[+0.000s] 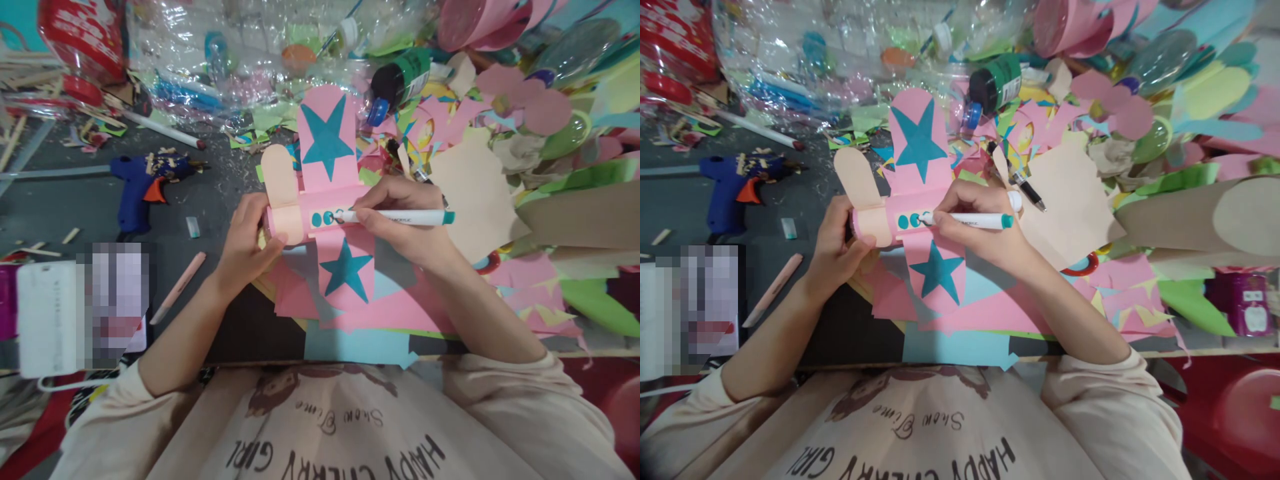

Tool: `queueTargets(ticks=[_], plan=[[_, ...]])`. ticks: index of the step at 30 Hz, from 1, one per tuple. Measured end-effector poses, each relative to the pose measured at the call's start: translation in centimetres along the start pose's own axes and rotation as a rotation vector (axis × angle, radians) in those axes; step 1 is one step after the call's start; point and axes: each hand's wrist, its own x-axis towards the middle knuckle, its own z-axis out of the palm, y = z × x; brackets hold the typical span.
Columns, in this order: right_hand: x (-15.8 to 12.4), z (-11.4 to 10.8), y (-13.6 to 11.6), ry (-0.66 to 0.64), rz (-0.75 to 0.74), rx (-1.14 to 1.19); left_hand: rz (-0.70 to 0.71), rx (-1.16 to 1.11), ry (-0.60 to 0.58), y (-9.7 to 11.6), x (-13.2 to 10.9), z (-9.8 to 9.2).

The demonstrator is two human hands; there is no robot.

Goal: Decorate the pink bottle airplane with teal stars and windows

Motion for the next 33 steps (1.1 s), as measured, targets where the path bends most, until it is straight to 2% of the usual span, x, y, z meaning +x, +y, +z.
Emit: queueTargets(ticks=[6, 12, 22, 27, 30, 33], plan=[[-0.09, 0.07, 0.02, 0.004, -0.007, 0.013, 0.011, 0.000, 0.024, -0.10, -0.04, 0.11], [0.03, 0.02, -0.07, 0.055, -0.025, 0.000, -0.003, 0.000, -0.003, 0.07, -0.05, -0.08], [0.04, -0.26, 0.17, 0.016, -0.002, -0.018, -0.006, 0.003, 0.002, 0.29, -0.04, -0.12], [0.23, -0.25, 0.04, 0.086, 0.016, 0.068, -0.095, -0.008, 0.033, 0.22, 0.01, -0.23], [0.12, -0.09, -0.03, 0.085, 0.016, 0.079, -0.175, 0.003, 0.055, -0.07, 0.01, -0.11], [-0.02, 0.03, -0.04, 0.076, 0.003, 0.049, -0.190, -0.008, 0.054, -0.22, -0.04, 0.03]])
